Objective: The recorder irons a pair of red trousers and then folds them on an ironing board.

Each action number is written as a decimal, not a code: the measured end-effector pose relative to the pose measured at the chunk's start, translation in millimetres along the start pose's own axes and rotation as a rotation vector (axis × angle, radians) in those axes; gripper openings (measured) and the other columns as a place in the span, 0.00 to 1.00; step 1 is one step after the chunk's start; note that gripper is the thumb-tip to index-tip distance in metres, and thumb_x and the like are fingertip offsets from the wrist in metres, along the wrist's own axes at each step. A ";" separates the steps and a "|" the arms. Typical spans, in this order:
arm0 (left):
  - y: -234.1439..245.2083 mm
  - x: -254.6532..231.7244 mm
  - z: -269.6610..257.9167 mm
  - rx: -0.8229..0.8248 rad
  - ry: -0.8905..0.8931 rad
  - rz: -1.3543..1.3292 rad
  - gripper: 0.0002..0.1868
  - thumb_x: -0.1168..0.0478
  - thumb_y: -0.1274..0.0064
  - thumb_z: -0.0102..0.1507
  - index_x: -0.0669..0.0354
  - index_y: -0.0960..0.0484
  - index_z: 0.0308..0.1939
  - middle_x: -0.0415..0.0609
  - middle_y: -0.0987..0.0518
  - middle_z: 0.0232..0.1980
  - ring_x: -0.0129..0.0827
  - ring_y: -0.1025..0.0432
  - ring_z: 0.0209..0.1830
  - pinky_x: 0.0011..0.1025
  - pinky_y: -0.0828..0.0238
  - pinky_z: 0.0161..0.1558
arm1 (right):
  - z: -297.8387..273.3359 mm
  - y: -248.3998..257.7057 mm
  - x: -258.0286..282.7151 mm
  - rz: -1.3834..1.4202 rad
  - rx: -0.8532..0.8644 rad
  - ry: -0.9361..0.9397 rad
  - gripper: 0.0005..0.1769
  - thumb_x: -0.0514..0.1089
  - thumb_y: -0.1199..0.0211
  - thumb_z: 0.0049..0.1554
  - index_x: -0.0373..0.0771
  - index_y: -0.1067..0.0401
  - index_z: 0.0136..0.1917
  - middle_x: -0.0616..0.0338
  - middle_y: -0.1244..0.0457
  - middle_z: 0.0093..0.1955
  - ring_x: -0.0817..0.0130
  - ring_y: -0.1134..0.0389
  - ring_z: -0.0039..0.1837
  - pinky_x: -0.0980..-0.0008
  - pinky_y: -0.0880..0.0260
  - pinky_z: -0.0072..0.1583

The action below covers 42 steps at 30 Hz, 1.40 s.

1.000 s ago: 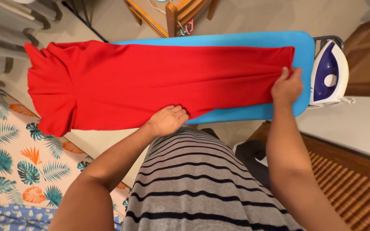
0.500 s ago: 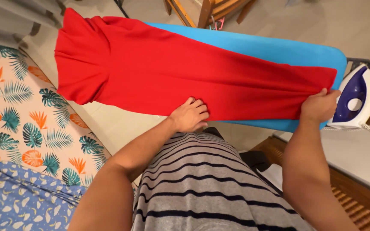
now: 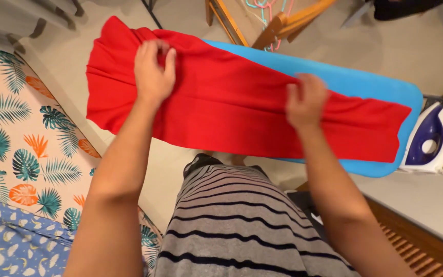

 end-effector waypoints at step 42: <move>75.3 219.3 -189.0 -0.800 0.678 -1.286 0.23 0.74 0.49 0.62 0.71 0.25 0.62 0.53 0.21 0.63 0.39 0.27 0.62 0.36 0.31 0.66 | 169.0 -396.0 316.1 1.253 1.121 -0.198 0.21 0.33 0.29 0.57 0.34 0.30 0.62 0.56 0.31 0.60 0.67 0.29 0.63 0.65 0.28 0.67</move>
Point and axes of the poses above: each hand's wrist, its own z-axis towards the middle knuckle, its own y-axis out of the back of the hand, x = y × z, the point moved 10 cm from there along z, towards the middle knuckle
